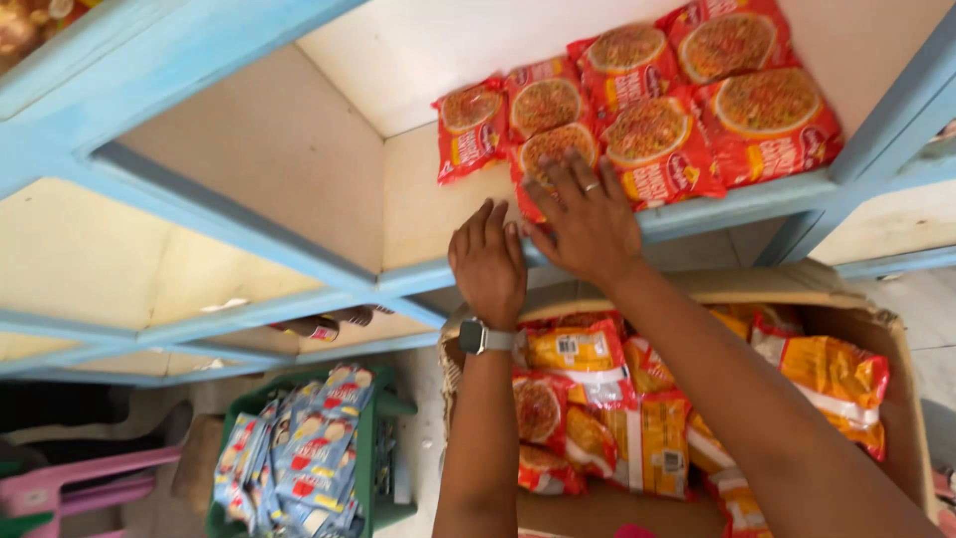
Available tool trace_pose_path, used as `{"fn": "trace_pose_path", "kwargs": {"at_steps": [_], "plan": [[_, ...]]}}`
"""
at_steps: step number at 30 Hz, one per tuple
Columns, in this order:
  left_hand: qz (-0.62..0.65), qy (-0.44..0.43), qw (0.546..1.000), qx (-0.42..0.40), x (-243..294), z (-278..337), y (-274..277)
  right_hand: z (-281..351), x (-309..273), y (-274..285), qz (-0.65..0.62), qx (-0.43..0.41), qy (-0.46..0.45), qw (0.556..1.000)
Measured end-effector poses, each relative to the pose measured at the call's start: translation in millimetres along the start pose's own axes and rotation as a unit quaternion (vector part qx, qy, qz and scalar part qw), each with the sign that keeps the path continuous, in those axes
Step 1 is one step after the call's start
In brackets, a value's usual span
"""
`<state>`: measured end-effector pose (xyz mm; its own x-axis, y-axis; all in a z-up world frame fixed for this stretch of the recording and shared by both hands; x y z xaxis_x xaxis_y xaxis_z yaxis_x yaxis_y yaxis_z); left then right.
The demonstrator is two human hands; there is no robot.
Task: Stocking packs of instant noodles from a cardboard box onto grocery store shelves.
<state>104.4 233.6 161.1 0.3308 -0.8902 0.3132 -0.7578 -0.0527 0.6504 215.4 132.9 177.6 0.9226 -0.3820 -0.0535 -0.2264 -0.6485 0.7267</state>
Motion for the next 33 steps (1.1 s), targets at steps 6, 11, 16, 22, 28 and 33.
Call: {"fn": "trace_pose_path", "kwargs": {"at_steps": [6,11,16,22,28,33], "plan": [[0.007,-0.011,0.999,-0.030,-2.4,-0.9,1.9,47.7,-11.8,25.4,-0.143,0.085,0.014,0.986],[0.005,-0.001,0.998,-0.056,-0.4,12.4,6.4,151.4,-47.4,59.9,-0.211,0.053,0.019,0.976],[0.046,-0.034,0.997,-0.056,31.9,59.2,28.5,242.2,-30.9,34.8,-0.305,-0.084,-0.198,0.928],[0.091,-0.026,0.970,-0.222,65.1,166.4,39.9,250.2,-15.2,5.7,-0.329,-0.189,-0.356,0.854],[0.156,0.030,0.935,-0.316,65.9,219.7,40.9,253.1,-33.0,7.9,-0.308,-0.243,-0.319,0.863],[0.285,0.103,0.923,-0.236,62.7,235.7,52.8,246.6,-75.8,42.3,-0.587,-0.202,-0.317,0.717]]}}
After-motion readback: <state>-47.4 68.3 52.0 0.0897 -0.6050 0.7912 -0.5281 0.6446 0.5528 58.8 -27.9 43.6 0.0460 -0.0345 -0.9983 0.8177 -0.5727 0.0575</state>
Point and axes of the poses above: each hand's wrist, its own z-axis away from the middle knuckle, its own y-axis out of the back of the hand, x = y × z, the point moved 4 cm from there along -z, towards the middle knuckle, and after that the axes turned 2 degrees about z, right-handed, at the moved point
